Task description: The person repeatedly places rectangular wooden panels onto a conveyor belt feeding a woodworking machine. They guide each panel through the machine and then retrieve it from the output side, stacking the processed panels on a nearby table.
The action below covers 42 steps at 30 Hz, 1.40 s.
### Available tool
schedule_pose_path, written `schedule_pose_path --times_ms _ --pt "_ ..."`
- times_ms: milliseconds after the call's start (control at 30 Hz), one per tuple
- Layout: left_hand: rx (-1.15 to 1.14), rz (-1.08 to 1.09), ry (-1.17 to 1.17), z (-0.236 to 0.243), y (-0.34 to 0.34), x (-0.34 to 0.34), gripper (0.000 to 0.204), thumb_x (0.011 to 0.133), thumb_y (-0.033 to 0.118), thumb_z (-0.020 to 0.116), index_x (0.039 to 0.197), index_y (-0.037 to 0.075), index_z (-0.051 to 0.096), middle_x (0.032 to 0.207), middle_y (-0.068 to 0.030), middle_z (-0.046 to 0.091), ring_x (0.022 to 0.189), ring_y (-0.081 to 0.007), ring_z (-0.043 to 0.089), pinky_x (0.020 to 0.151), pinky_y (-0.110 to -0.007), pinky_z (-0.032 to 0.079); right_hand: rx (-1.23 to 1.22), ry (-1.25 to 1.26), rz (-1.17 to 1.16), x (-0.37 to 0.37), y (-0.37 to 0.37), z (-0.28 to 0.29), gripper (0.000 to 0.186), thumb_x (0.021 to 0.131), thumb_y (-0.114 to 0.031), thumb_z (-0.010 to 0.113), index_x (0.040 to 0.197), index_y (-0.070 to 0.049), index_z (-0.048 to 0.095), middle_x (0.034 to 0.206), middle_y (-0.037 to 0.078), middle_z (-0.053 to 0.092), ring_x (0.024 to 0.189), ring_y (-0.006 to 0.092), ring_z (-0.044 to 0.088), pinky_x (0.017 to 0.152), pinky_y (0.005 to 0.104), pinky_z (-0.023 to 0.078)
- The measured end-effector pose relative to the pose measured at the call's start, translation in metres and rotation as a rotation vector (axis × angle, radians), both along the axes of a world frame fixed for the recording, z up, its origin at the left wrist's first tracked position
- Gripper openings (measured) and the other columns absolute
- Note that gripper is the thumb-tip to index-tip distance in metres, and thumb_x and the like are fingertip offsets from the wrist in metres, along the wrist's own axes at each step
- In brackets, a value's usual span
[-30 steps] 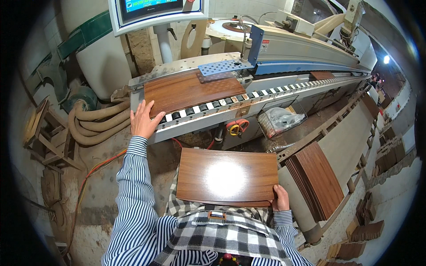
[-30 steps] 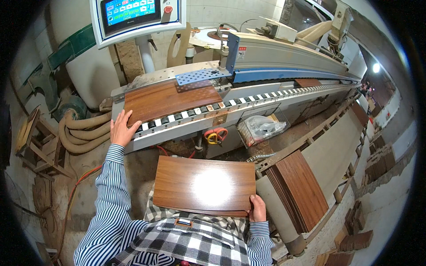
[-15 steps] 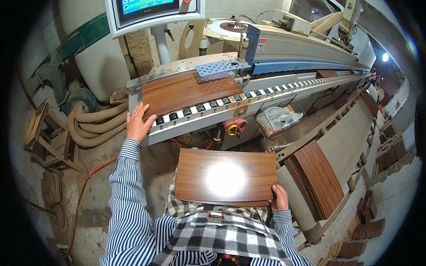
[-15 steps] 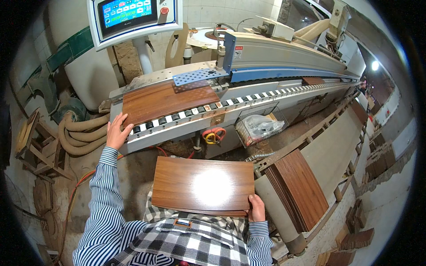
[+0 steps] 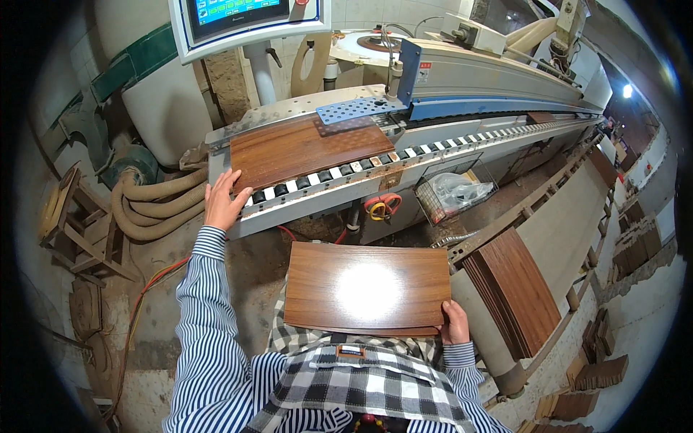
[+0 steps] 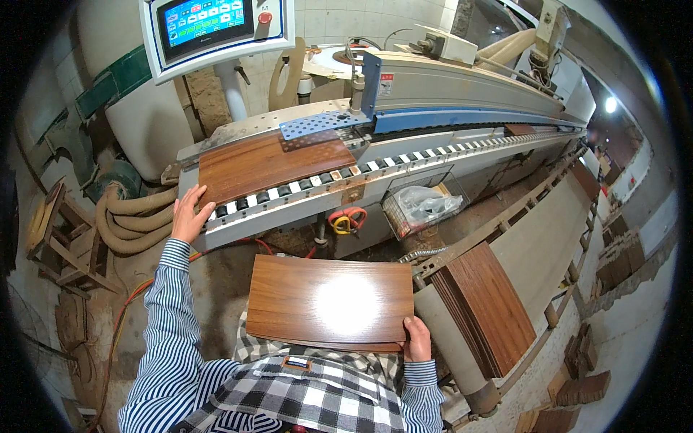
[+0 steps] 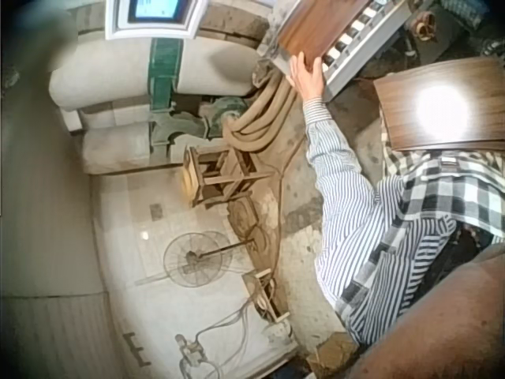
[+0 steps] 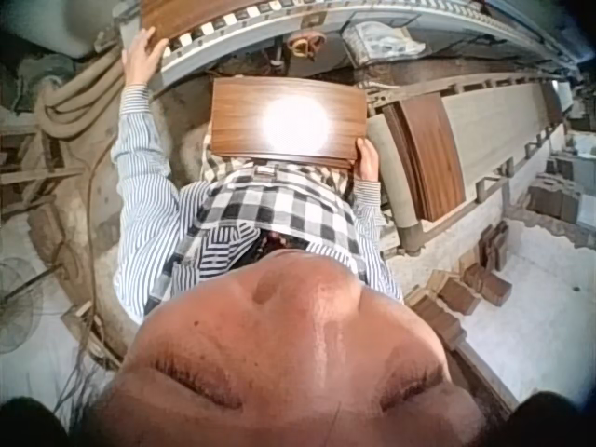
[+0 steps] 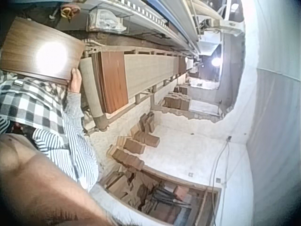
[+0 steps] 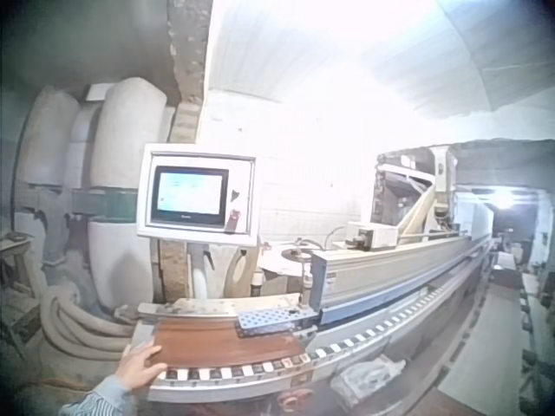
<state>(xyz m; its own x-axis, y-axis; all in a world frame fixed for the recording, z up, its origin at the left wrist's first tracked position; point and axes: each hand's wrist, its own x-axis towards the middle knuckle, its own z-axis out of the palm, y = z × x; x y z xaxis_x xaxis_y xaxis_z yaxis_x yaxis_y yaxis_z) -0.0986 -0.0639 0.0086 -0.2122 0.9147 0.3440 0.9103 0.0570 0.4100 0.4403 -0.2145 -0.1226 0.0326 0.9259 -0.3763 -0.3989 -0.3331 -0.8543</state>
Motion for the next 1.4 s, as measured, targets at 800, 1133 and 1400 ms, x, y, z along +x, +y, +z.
schedule_pose_path --times_ms 800,1133,1400 --pt "-0.052 -0.04 0.089 0.007 0.065 0.101 0.063 0.086 0.051 0.054 0.135 0.014 0.044 0.141 -0.0146 0.043 0.136 -0.0308 0.03 0.111 -0.055 0.011 0.014 -0.015 -0.021 -0.005 -0.002 0.004 0.027 0.092 -0.017 0.052 0.114 -0.002 0.055 0.103 0.006 0.063 0.091 0.0167 0.062 0.075 0.0318 0.055" --pt "0.003 -0.132 0.044 -0.004 0.079 0.114 0.063 0.09 0.048 0.048 0.141 0.013 0.035 0.137 -0.0166 0.046 0.132 -0.0314 0.036 0.113 -0.047 0.016 0.179 0.054 0.057 -0.003 -0.013 0.015 0.047 0.093 -0.018 0.051 0.133 0.002 0.04 0.11 0.01 0.061 0.082 0.0175 0.064 0.063 0.0303 0.057" --pt "0.313 -0.297 -0.603 -0.008 0.048 0.086 0.048 0.089 0.027 0.057 0.132 0.005 0.048 0.128 -0.0172 0.055 0.122 -0.0283 0.049 0.103 -0.036 0.036 0.251 0.232 -0.019 0.003 -0.019 0.012 0.051 0.094 -0.023 0.051 0.136 0.002 0.036 0.108 0.013 0.062 0.081 0.0207 0.065 0.061 0.0312 0.057"
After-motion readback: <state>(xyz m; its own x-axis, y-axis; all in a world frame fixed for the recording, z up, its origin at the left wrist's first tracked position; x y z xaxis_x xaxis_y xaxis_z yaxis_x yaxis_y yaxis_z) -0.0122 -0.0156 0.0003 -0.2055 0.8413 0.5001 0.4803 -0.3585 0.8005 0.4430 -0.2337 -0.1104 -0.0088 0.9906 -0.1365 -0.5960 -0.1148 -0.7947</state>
